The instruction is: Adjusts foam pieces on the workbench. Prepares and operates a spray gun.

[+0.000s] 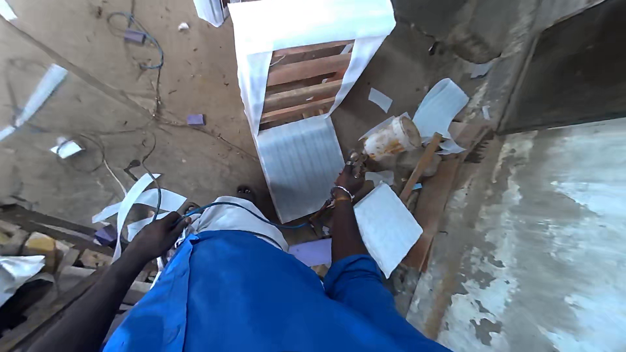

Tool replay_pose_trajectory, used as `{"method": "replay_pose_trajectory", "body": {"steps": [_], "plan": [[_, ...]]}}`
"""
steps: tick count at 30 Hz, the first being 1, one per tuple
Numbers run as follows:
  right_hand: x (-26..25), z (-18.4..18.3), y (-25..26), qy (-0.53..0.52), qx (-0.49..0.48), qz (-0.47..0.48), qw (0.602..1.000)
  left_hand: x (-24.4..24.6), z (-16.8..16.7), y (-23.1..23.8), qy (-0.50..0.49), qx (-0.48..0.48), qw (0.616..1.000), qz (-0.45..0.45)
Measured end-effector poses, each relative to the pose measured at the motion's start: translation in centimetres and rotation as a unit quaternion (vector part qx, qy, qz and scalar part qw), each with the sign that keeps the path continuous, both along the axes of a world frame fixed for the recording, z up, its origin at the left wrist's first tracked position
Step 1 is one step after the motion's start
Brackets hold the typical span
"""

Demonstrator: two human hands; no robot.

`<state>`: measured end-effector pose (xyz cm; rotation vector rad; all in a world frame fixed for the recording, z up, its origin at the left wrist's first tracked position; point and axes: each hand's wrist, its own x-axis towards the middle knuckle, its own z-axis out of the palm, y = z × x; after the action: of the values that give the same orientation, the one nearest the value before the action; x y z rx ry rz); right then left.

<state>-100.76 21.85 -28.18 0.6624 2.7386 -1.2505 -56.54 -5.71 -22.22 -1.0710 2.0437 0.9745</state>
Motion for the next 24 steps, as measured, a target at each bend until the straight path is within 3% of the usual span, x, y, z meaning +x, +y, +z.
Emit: {"method": "replay_pose_trajectory", "body": {"steps": [8, 18, 24], "plan": [[0.2, 0.0, 0.4, -0.01, 0.034, 0.031, 0.999, 0.9, 0.0, 0.8, -0.008, -0.002, 1.0, 0.01], [4.1, -1.6, -0.3, -0.057, -0.056, 0.079, 0.994, 1.5, -0.3, 1.3, -0.005, -0.007, 1.0, -0.004], [5.9, -2.4, -0.4, -0.074, -0.052, 0.113, 0.989, 1.9, -0.1, 1.5, -0.018, 0.003, 1.0, -0.014]]}}
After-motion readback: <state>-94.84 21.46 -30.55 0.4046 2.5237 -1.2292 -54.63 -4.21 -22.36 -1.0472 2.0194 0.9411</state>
